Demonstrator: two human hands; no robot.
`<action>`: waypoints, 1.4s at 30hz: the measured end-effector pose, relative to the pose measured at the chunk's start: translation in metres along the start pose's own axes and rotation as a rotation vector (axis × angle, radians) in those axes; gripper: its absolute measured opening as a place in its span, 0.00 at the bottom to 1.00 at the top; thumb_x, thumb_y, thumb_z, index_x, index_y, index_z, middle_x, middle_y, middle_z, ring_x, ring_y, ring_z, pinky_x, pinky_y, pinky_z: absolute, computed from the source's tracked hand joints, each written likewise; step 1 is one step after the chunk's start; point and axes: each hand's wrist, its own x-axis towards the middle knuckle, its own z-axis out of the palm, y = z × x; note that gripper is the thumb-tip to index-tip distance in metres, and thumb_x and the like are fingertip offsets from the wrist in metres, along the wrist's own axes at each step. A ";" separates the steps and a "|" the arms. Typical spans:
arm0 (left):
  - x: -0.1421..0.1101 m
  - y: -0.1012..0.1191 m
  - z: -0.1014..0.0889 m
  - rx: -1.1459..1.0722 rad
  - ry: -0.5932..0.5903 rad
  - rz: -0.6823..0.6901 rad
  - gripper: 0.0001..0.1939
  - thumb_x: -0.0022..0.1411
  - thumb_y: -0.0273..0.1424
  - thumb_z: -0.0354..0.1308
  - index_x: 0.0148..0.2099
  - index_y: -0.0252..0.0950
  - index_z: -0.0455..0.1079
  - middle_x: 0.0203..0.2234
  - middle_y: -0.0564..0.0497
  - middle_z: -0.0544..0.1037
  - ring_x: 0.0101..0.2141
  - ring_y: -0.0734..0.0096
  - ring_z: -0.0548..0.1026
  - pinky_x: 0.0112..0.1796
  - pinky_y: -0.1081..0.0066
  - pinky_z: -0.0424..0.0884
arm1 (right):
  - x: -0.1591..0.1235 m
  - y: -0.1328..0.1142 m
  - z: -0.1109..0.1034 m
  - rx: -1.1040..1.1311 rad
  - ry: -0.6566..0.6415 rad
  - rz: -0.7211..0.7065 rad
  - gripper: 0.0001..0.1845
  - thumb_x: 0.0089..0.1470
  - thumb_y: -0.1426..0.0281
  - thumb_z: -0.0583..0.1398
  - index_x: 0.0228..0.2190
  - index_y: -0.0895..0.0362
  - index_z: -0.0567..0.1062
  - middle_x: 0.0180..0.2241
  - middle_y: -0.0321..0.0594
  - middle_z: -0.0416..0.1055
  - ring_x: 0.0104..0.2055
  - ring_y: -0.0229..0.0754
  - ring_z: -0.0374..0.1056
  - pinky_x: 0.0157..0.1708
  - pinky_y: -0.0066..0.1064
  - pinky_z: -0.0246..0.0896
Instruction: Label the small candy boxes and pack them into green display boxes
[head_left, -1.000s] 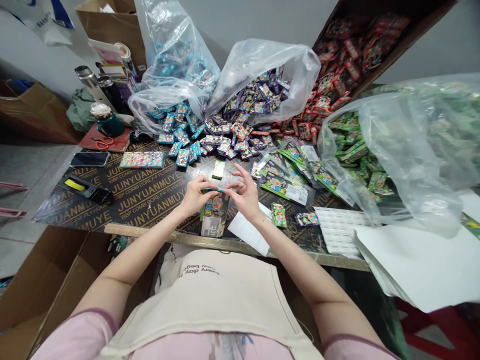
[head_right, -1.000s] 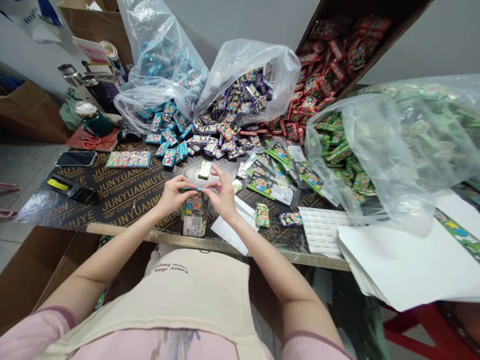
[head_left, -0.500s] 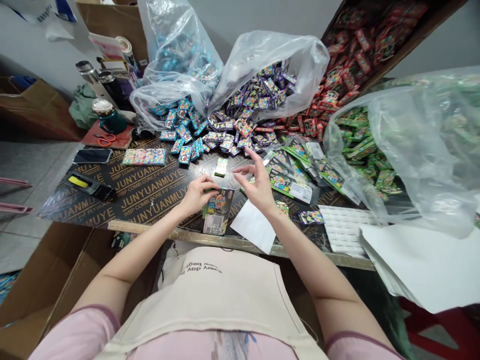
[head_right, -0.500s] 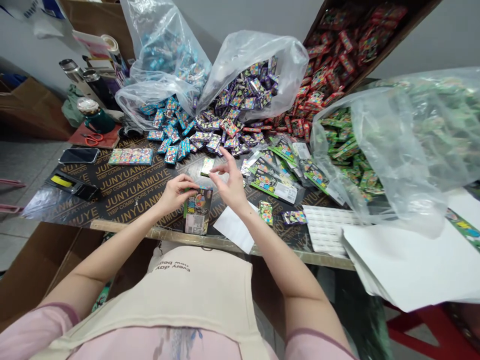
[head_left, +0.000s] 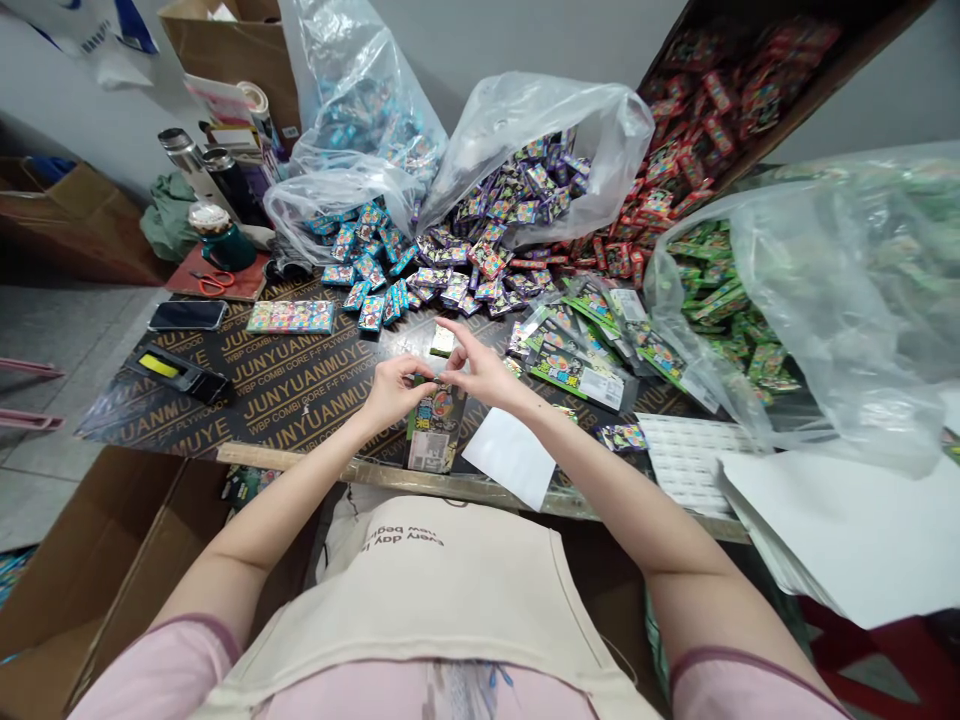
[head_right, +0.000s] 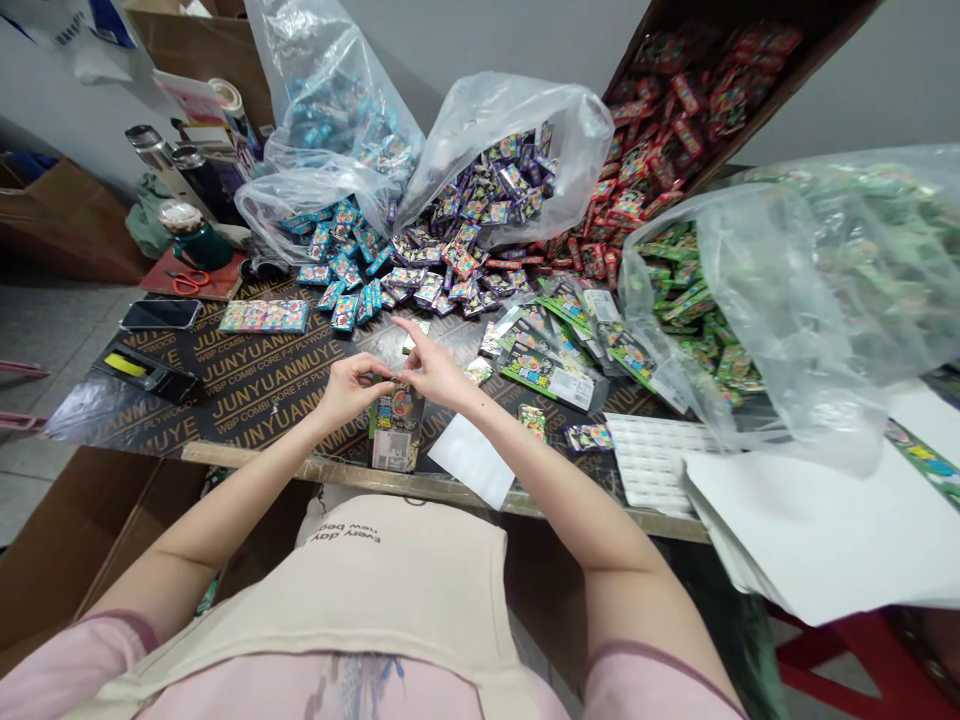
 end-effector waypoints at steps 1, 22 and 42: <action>0.000 0.000 0.001 0.012 0.005 0.009 0.02 0.51 0.26 0.64 0.29 0.35 0.74 0.27 0.50 0.77 0.29 0.71 0.74 0.26 0.74 0.67 | 0.000 0.000 0.000 -0.029 0.006 0.003 0.42 0.46 0.79 0.60 0.62 0.50 0.54 0.23 0.29 0.65 0.27 0.38 0.63 0.33 0.32 0.56; -0.028 -0.029 -0.023 -0.344 0.135 -0.343 0.19 0.49 0.38 0.67 0.42 0.32 0.75 0.34 0.45 0.81 0.34 0.63 0.79 0.39 0.63 0.76 | -0.014 0.058 0.005 0.598 0.221 0.466 0.26 0.54 0.49 0.56 0.50 0.47 0.63 0.35 0.38 0.73 0.35 0.41 0.71 0.32 0.33 0.65; 0.050 -0.172 -0.187 0.994 -0.097 -0.088 0.38 0.52 0.52 0.60 0.61 0.46 0.54 0.66 0.51 0.53 0.63 0.50 0.54 0.59 0.44 0.48 | -0.169 0.129 -0.031 -0.679 0.704 0.556 0.29 0.51 0.56 0.61 0.52 0.57 0.69 0.53 0.55 0.64 0.56 0.59 0.58 0.50 0.49 0.54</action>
